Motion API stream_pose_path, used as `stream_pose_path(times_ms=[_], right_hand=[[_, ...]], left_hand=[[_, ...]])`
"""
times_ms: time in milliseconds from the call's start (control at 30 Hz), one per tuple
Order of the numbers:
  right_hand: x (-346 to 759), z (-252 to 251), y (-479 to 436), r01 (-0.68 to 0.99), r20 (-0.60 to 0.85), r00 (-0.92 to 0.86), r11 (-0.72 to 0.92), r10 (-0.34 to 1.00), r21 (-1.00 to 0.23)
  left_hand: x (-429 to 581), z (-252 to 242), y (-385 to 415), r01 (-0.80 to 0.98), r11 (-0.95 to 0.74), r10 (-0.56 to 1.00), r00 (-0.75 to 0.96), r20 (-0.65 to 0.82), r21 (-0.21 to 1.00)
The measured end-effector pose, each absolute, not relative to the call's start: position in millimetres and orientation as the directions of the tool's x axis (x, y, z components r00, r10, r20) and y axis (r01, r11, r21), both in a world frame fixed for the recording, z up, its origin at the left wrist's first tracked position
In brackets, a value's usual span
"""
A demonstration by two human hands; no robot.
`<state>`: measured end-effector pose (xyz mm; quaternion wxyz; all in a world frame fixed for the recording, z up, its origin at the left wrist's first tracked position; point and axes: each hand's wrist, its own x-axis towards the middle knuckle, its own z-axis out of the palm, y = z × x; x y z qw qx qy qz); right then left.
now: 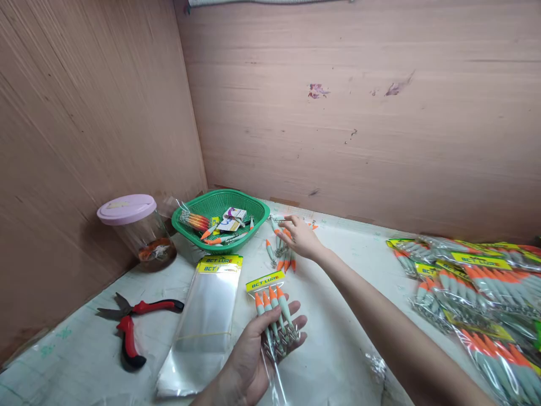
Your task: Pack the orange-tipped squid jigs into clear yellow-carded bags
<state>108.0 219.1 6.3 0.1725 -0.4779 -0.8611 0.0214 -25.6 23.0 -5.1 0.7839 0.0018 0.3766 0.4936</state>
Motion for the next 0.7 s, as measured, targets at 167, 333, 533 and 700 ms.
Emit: stream_pose_path(times_ms=[167, 333, 533, 700], right_hand=[[85, 11, 270, 0.9, 0.194, -0.398, 0.423, 0.897, -0.109], [76, 1, 285, 0.938, 0.132, -0.342, 0.347, 0.931, -0.018], [84, -5, 272, 0.928, 0.096, -0.372, 0.37, 0.923, 0.039], [109, -7, 241, 0.912, 0.079, -0.409, 0.407, 0.909, 0.048]], left_hand=[[-26, -5, 29, -0.778, 0.56, 0.715, 0.278, -0.641, 0.287], [-27, -2, 31, -0.807, 0.55, 0.721, 0.328, -0.611, 0.216], [-29, -6, 34, -0.805, 0.544, 0.708, 0.29, -0.644, 0.235], [-29, -8, 32, -0.781, 0.548, 0.712, 0.248, -0.657, 0.3]])
